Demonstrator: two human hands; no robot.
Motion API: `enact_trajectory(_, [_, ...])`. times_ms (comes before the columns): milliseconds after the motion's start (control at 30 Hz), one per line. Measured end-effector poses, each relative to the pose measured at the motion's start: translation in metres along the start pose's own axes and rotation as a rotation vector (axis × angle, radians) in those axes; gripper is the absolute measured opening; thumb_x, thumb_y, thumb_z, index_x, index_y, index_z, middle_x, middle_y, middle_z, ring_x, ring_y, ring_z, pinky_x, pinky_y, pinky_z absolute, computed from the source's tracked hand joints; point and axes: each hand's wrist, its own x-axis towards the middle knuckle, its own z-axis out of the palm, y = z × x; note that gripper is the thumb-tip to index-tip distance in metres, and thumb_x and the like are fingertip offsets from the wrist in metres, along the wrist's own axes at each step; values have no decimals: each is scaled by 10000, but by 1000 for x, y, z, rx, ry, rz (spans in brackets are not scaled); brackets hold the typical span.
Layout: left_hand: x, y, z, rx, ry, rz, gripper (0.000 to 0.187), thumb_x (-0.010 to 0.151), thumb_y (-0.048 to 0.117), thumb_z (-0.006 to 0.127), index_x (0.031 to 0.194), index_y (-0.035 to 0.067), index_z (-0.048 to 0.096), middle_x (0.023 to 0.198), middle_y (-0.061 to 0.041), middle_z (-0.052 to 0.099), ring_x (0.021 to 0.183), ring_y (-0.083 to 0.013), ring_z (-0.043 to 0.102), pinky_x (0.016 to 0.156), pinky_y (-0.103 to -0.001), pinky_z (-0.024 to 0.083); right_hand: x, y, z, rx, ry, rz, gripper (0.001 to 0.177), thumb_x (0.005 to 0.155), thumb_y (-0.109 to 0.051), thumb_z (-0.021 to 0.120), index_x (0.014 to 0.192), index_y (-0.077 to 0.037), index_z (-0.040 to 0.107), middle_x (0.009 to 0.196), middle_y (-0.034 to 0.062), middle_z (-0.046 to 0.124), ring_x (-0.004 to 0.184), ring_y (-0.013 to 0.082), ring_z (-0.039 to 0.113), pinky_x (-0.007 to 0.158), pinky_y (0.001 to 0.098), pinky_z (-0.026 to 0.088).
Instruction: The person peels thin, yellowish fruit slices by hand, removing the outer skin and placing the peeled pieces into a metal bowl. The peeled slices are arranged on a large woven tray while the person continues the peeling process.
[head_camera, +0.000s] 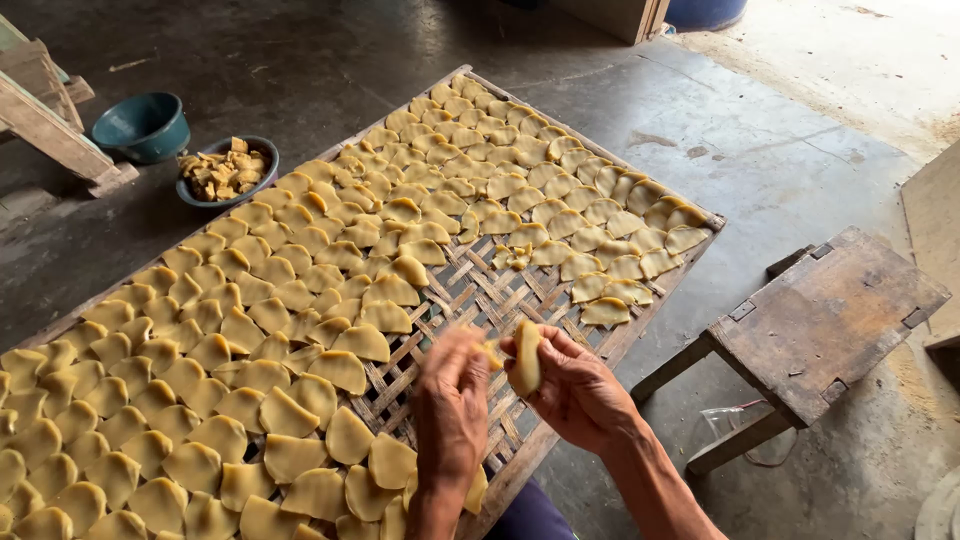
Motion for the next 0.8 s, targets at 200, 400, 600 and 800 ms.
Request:
enact_trajectory(200, [-16,16,-16,-447,-203,-180,418,909,305,659,1251,72,719,1203,-111,762,1062,-195,754,838,-300,673,-7,14,13,-86,-80,-10,280,1005,-97,594,1259,16,564,1154,154,685,975,202,731,852,322,612])
enact_trajectory(400, [-27,22,-41,-557,-118,-325,558,817,217,771,1331,86,598,1078,-66,743,958,-95,707,792,-265,624,-16,33,29,-404,-145,-125,202,1014,-146,664,1107,19,592,1004,133,722,884,218,719,817,386,632])
enact_trajectory(600, [-38,31,-63,-564,-121,-342,358,883,176,745,1182,-18,715,1002,-93,759,848,-139,719,755,-274,612,-26,40,42,-757,-161,-166,328,991,-315,658,1134,-24,711,942,50,744,865,130,683,837,320,576])
enact_trajectory(800, [-45,46,-79,-125,-65,-237,329,868,170,728,1176,54,717,979,-49,767,826,-126,749,723,-277,627,-29,45,51,-802,-138,-191,371,914,-331,731,1129,-29,725,935,34,738,844,117,653,775,300,555])
